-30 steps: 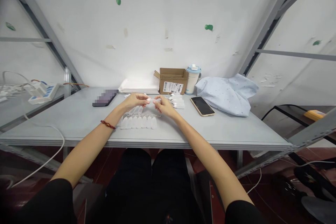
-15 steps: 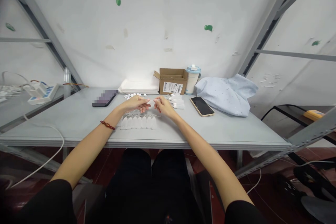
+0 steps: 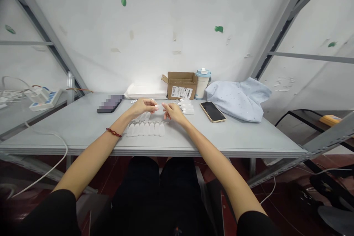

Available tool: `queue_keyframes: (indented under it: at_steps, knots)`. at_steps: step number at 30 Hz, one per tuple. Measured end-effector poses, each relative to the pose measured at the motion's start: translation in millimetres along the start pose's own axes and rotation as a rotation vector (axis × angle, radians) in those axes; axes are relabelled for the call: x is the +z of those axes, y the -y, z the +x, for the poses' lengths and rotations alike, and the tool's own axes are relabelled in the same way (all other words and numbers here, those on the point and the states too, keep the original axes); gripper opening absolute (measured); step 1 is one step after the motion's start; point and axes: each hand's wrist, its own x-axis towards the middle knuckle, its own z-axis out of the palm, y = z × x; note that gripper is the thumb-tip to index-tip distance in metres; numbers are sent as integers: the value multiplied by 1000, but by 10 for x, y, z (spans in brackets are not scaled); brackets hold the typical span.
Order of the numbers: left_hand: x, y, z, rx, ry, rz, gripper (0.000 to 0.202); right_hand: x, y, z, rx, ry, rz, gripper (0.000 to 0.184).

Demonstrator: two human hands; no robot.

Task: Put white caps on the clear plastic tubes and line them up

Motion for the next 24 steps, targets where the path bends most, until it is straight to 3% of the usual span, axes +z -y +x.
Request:
queue_keyframes:
  at_steps: [7, 12, 19, 24]
  knots:
    - [0, -19, 0, -44, 16, -48, 40, 0, -22, 20, -5, -56, 7, 59]
    - [-21, -12, -2, -160, 93, 10, 49, -3, -27, 20, -49, -57, -3, 57]
    - [-39, -1, -3, -41, 68, 23, 30, -8, -6, 8, -46, -42, 2, 57]
    - [-22, 8, 8, -44, 17, -15, 24, -14, -5, 9, -2, -23, 17, 56]
